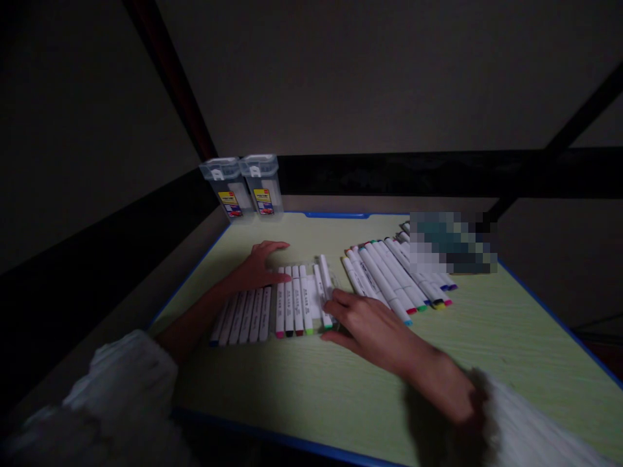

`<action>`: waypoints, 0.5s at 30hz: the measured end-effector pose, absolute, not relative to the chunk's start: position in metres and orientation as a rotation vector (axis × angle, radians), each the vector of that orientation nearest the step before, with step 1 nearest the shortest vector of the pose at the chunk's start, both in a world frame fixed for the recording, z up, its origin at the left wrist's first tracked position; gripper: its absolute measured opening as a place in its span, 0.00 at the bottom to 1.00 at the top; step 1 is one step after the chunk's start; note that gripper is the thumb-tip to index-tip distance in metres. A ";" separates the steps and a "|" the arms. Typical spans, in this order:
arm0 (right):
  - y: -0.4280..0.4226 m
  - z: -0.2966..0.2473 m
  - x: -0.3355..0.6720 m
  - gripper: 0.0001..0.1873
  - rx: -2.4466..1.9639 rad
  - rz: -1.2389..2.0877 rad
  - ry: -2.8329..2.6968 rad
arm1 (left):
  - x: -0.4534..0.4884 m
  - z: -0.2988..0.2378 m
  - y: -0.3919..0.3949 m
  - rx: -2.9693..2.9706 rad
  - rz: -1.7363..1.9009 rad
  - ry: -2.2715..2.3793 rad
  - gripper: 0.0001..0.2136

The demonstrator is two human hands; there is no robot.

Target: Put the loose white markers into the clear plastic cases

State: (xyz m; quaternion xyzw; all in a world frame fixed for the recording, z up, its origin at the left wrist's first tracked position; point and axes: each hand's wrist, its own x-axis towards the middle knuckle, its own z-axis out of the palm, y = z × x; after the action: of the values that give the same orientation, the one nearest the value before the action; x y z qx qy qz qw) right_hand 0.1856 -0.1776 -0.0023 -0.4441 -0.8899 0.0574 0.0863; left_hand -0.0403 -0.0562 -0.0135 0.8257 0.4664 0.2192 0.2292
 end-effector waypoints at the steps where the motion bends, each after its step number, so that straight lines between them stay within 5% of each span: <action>1: -0.178 -0.002 0.185 0.15 -1.329 0.177 -2.658 | -0.041 -0.014 -0.056 2.294 0.575 1.281 0.31; 15: -0.178 0.001 0.184 0.14 -1.318 0.211 -2.628 | -0.041 -0.015 -0.057 2.319 0.433 1.234 0.24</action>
State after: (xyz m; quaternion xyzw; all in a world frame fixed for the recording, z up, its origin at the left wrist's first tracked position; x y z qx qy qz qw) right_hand 0.1841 -0.1781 0.0009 -0.4451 -0.8874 0.0713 0.0966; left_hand -0.0409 -0.0573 -0.0146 0.8460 0.4504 0.1582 0.2374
